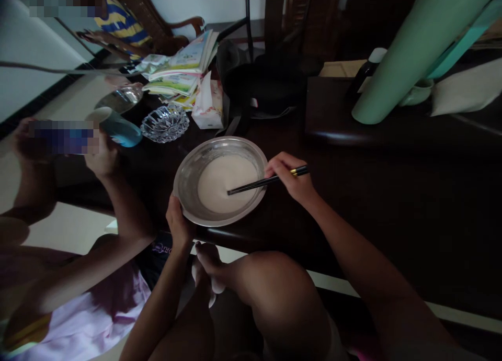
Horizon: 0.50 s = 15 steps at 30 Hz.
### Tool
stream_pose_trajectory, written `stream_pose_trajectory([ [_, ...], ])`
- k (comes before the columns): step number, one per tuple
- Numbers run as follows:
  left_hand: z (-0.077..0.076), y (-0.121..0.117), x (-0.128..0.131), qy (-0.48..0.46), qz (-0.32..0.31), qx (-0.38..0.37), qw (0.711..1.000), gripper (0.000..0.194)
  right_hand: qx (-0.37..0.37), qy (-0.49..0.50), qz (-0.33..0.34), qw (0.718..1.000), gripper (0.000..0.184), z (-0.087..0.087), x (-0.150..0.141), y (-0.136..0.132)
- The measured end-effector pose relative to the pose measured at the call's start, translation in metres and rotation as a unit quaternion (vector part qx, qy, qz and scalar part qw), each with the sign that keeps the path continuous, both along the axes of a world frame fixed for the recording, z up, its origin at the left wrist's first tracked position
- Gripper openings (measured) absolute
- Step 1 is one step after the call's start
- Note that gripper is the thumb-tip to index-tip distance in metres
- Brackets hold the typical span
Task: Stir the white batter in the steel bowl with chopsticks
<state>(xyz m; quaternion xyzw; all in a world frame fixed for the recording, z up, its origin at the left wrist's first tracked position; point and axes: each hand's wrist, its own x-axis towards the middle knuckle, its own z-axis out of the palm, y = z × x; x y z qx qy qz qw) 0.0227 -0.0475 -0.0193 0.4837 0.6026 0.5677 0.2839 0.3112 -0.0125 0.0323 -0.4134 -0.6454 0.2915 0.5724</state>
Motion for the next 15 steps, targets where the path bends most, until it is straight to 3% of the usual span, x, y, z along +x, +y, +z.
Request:
stream_pose_trajectory([
  [2,0.0004,0.0002,0.0003,0.000,0.000,0.001,1.000,0.053,0.009,-0.056,0.034,0.998,0.029,-0.0002,-0.0007,0.0003],
  [4,0.0009,0.0004,0.0006,0.000,0.001,0.001,1.000,0.054,0.020,-0.070,0.018,0.997,0.029,-0.0007,-0.0003,0.0013],
  [8,0.0019,0.0004,0.0012,0.004,0.004,-0.003,1.000,0.054,-0.001,0.028,-0.049,0.998,0.037,-0.0012,0.0013,0.0023],
  [12,0.0031,0.0003,0.0016,0.010,0.004,0.003,1.000,0.057,0.017,-0.058,0.035,0.998,0.029,-0.0013,-0.0006,0.0015],
  [15,0.0034,0.0007,0.0016,0.014,0.009,0.000,1.000,0.060,0.034,-0.052,-0.003,0.998,0.030,-0.0011,0.0004,0.0020],
])
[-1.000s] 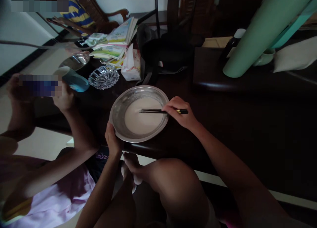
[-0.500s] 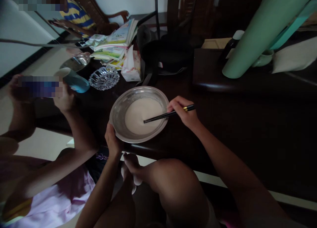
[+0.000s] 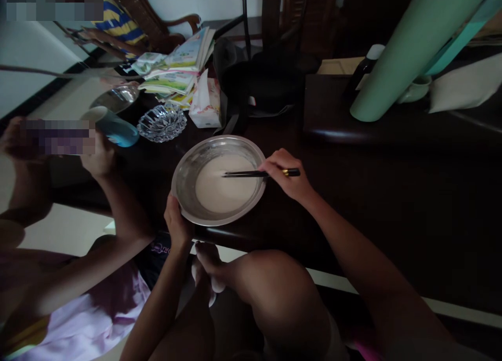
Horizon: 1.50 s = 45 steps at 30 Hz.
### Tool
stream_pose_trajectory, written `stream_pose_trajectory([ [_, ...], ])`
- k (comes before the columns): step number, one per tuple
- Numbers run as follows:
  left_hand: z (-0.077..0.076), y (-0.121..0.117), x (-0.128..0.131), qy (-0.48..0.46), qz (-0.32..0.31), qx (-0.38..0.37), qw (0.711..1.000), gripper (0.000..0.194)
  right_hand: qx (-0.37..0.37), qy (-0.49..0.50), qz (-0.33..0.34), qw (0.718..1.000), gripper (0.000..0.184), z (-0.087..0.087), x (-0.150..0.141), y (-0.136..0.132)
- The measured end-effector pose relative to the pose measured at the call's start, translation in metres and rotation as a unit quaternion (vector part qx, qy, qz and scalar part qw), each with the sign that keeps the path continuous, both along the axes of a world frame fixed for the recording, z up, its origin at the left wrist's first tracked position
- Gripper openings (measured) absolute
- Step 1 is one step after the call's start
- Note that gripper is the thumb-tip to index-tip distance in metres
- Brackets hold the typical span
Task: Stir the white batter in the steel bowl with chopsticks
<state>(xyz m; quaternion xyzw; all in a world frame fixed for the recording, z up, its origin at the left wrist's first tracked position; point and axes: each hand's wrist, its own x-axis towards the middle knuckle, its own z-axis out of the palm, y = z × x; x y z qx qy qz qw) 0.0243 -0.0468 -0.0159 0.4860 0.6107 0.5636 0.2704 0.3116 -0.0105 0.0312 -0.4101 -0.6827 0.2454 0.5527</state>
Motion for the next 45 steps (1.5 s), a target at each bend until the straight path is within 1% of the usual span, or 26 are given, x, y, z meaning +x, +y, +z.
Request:
stream_pose_trajectory([
  [2,-0.0002,0.0002,-0.0003,-0.003,0.000,-0.004,1.000,0.059,-0.015,0.059,-0.040,0.997,0.036,0.0001,0.0008,0.0001],
  [3,-0.0004,0.0002,-0.0004,-0.004,-0.001,-0.004,1.000,0.058,-0.024,0.071,-0.041,0.996,0.038,0.0000,0.0007,-0.0001],
  [4,-0.0007,0.0003,-0.0005,-0.004,-0.002,-0.003,1.000,0.058,-0.029,0.064,-0.026,0.997,0.037,-0.0002,0.0001,-0.0003],
  [6,-0.0014,0.0002,-0.0006,-0.004,0.000,0.000,1.000,0.057,-0.021,0.007,0.021,1.000,0.033,-0.0006,-0.0017,-0.0007],
  [8,-0.0019,0.0001,-0.0005,-0.006,0.003,0.002,1.000,0.057,-0.001,-0.034,0.035,0.999,0.028,-0.0008,-0.0025,-0.0006],
  [9,-0.0020,0.0001,-0.0004,-0.006,0.004,0.002,1.000,0.057,0.003,-0.031,0.019,0.999,0.029,-0.0008,-0.0022,-0.0004],
  [11,-0.0019,0.0001,-0.0002,-0.003,0.003,0.000,1.000,0.058,-0.003,0.015,-0.030,0.999,0.034,-0.0007,-0.0010,-0.0003],
  [13,-0.0014,0.0001,-0.0001,0.002,0.004,-0.001,1.000,0.059,-0.019,0.049,-0.042,0.998,0.039,-0.0008,-0.0003,-0.0007],
  [14,-0.0011,0.0001,-0.0002,0.003,0.004,-0.002,1.000,0.059,-0.022,0.044,-0.024,0.999,0.038,-0.0010,-0.0004,-0.0010],
  [17,-0.0007,0.0001,-0.0003,0.003,0.004,-0.001,1.000,0.058,-0.004,-0.024,0.044,0.999,0.029,-0.0018,-0.0014,-0.0010],
  [19,-0.0007,0.0000,-0.0004,0.005,0.000,0.000,1.000,0.058,0.011,-0.023,0.022,0.999,0.027,-0.0019,-0.0010,-0.0003],
  [22,-0.0006,-0.0001,-0.0001,0.001,-0.003,-0.001,1.000,0.058,0.004,0.057,-0.044,0.997,0.037,-0.0013,0.0004,0.0000],
  [24,0.0000,-0.0003,0.0003,-0.001,-0.004,-0.001,1.000,0.058,-0.010,0.053,-0.026,0.998,0.039,-0.0010,0.0001,-0.0005],
  [26,0.0007,-0.0004,0.0008,0.002,-0.002,-0.002,1.000,0.057,-0.013,-0.004,0.019,1.000,0.035,-0.0008,-0.0009,-0.0010],
  [27,0.0010,-0.0004,0.0010,0.004,0.000,-0.001,1.000,0.057,-0.010,-0.028,0.029,0.999,0.032,-0.0005,-0.0013,-0.0010],
  [29,0.0014,-0.0005,0.0013,0.004,0.002,-0.001,1.000,0.056,-0.007,-0.023,0.003,1.000,0.033,0.0003,-0.0015,-0.0009],
  [31,0.0013,-0.0005,0.0013,0.002,0.002,-0.004,1.000,0.057,-0.018,0.029,-0.049,0.998,0.039,0.0014,-0.0015,-0.0010],
  [32,0.0011,-0.0005,0.0012,0.001,0.001,-0.006,1.000,0.057,-0.027,0.049,-0.060,0.997,0.042,0.0019,-0.0016,-0.0012],
  [34,0.0007,-0.0003,0.0009,-0.001,0.001,-0.009,1.000,0.058,-0.037,0.042,-0.032,0.998,0.042,0.0024,-0.0022,-0.0016],
  [36,0.0005,-0.0002,0.0007,-0.001,0.004,-0.009,1.000,0.059,-0.029,-0.009,0.019,0.999,0.036,0.0020,-0.0023,-0.0014],
  [37,0.0007,-0.0001,0.0007,-0.001,0.004,-0.008,1.000,0.058,-0.020,-0.027,0.027,0.999,0.033,0.0016,-0.0019,-0.0010],
  [39,0.0012,-0.0003,0.0009,0.001,0.001,-0.005,1.000,0.058,-0.004,-0.013,-0.002,1.000,0.032,0.0006,-0.0004,-0.0003],
  [41,0.0018,-0.0005,0.0011,0.003,-0.002,-0.004,1.000,0.057,-0.005,0.038,-0.044,0.998,0.037,-0.0003,0.0008,-0.0003],
  [42,0.0020,-0.0006,0.0011,0.005,-0.002,-0.006,1.000,0.057,-0.010,0.051,-0.046,0.998,0.038,-0.0007,0.0008,-0.0005],
  [43,0.0021,-0.0005,0.0010,0.005,0.000,-0.009,1.000,0.057,-0.014,0.047,-0.030,0.998,0.038,-0.0011,0.0004,-0.0009],
  [45,0.0018,-0.0003,0.0008,0.006,0.003,-0.010,1.000,0.058,-0.011,0.002,0.024,1.000,0.033,-0.0016,-0.0011,-0.0015],
])
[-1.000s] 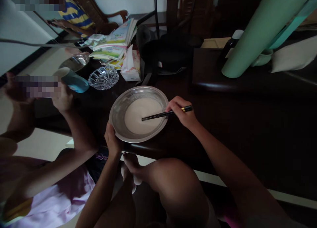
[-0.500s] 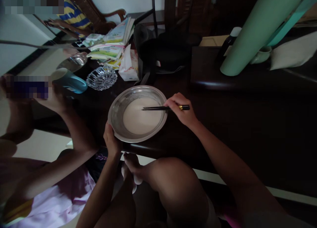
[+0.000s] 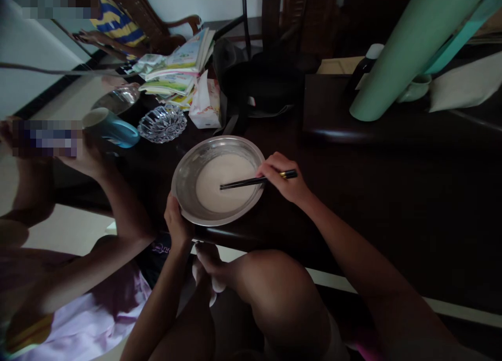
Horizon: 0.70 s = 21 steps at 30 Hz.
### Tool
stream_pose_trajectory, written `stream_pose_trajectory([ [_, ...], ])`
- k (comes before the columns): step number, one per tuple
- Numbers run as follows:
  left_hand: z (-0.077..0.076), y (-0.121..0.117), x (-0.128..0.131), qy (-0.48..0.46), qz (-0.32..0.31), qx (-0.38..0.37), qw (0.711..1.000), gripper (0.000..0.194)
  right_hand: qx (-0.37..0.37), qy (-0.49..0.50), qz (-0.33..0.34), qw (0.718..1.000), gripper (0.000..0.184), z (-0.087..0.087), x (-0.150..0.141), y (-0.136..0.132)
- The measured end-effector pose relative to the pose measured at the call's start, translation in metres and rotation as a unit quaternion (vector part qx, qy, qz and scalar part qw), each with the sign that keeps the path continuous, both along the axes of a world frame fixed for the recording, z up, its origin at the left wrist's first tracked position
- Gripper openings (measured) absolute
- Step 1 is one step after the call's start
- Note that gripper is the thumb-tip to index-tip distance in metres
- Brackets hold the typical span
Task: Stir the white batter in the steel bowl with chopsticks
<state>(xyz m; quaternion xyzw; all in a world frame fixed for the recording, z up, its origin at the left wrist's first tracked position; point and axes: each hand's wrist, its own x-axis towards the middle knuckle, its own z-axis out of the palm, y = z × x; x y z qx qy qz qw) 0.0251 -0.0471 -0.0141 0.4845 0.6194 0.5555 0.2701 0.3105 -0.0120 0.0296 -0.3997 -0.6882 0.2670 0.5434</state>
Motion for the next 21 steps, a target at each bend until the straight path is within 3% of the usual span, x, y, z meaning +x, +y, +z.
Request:
stream_pose_trajectory([
  [2,-0.0007,0.0003,-0.0002,-0.001,0.002,0.005,1.000,0.060,0.014,-0.039,0.020,0.999,0.029,0.0002,-0.0008,0.0000],
  [6,-0.0021,0.0005,-0.0003,-0.004,0.004,0.009,1.000,0.058,-0.001,0.038,-0.067,0.997,0.039,0.0021,0.0008,0.0007],
  [8,-0.0020,0.0005,-0.0001,-0.005,0.004,0.010,1.000,0.057,-0.015,0.050,-0.050,0.997,0.040,0.0026,0.0008,0.0006],
  [11,-0.0010,0.0006,0.0003,-0.005,0.006,0.008,1.000,0.057,0.000,-0.018,0.015,1.000,0.031,0.0020,0.0000,0.0007],
  [16,0.0008,0.0004,0.0011,-0.008,-0.002,0.010,1.000,0.058,0.001,0.045,-0.059,0.997,0.037,0.0019,0.0014,0.0008],
  [21,0.0023,-0.0002,0.0009,0.009,0.007,0.001,1.000,0.060,0.001,-0.025,0.008,1.000,0.030,0.0028,-0.0006,0.0001],
])
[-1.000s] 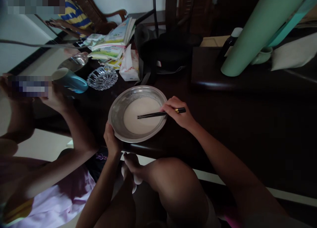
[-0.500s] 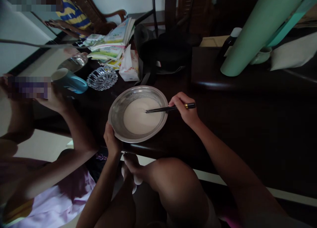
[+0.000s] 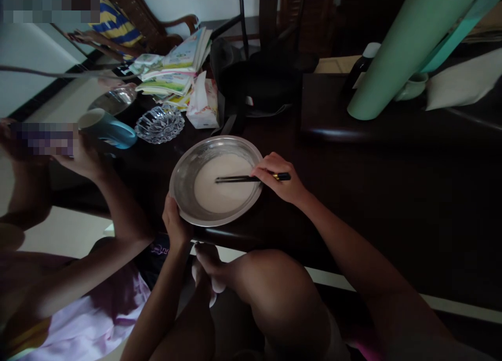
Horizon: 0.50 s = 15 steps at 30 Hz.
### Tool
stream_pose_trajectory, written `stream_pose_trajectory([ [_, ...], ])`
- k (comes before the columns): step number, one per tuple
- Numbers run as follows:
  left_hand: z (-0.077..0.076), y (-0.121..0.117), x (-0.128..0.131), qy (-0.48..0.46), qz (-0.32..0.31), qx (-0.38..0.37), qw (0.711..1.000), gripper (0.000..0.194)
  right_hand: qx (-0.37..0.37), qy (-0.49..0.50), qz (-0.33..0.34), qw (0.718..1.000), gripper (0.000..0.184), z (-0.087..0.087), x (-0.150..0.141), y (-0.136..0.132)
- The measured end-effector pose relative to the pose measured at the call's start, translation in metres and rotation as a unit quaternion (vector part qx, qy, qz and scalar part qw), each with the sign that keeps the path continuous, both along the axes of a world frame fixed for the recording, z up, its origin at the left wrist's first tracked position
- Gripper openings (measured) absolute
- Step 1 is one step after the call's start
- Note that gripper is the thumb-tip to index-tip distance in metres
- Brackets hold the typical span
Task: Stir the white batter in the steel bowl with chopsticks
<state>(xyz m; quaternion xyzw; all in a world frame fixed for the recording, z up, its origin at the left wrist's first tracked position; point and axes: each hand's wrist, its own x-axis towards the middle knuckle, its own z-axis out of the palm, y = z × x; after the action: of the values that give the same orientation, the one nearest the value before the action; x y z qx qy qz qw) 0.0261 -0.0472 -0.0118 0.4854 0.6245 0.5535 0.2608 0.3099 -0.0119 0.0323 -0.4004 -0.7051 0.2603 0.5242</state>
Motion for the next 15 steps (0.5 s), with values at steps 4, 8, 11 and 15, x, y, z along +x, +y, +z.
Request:
stream_pose_trajectory([
  [4,-0.0005,0.0000,-0.0008,-0.004,-0.011,0.006,1.000,0.057,-0.004,0.061,-0.067,0.996,0.038,0.0006,-0.0001,-0.0005],
  [8,-0.0007,0.0001,-0.0009,0.000,-0.009,0.004,1.000,0.055,-0.022,0.025,-0.011,0.999,0.035,-0.0006,-0.0008,-0.0005],
  [11,-0.0006,0.0000,-0.0003,-0.009,-0.006,0.004,1.000,0.055,0.000,0.008,-0.022,1.000,0.032,-0.0014,0.0001,0.0005],
  [15,-0.0012,0.0002,0.0000,-0.021,-0.010,0.001,1.000,0.054,-0.023,0.084,-0.070,0.994,0.039,-0.0010,0.0007,0.0006],
])
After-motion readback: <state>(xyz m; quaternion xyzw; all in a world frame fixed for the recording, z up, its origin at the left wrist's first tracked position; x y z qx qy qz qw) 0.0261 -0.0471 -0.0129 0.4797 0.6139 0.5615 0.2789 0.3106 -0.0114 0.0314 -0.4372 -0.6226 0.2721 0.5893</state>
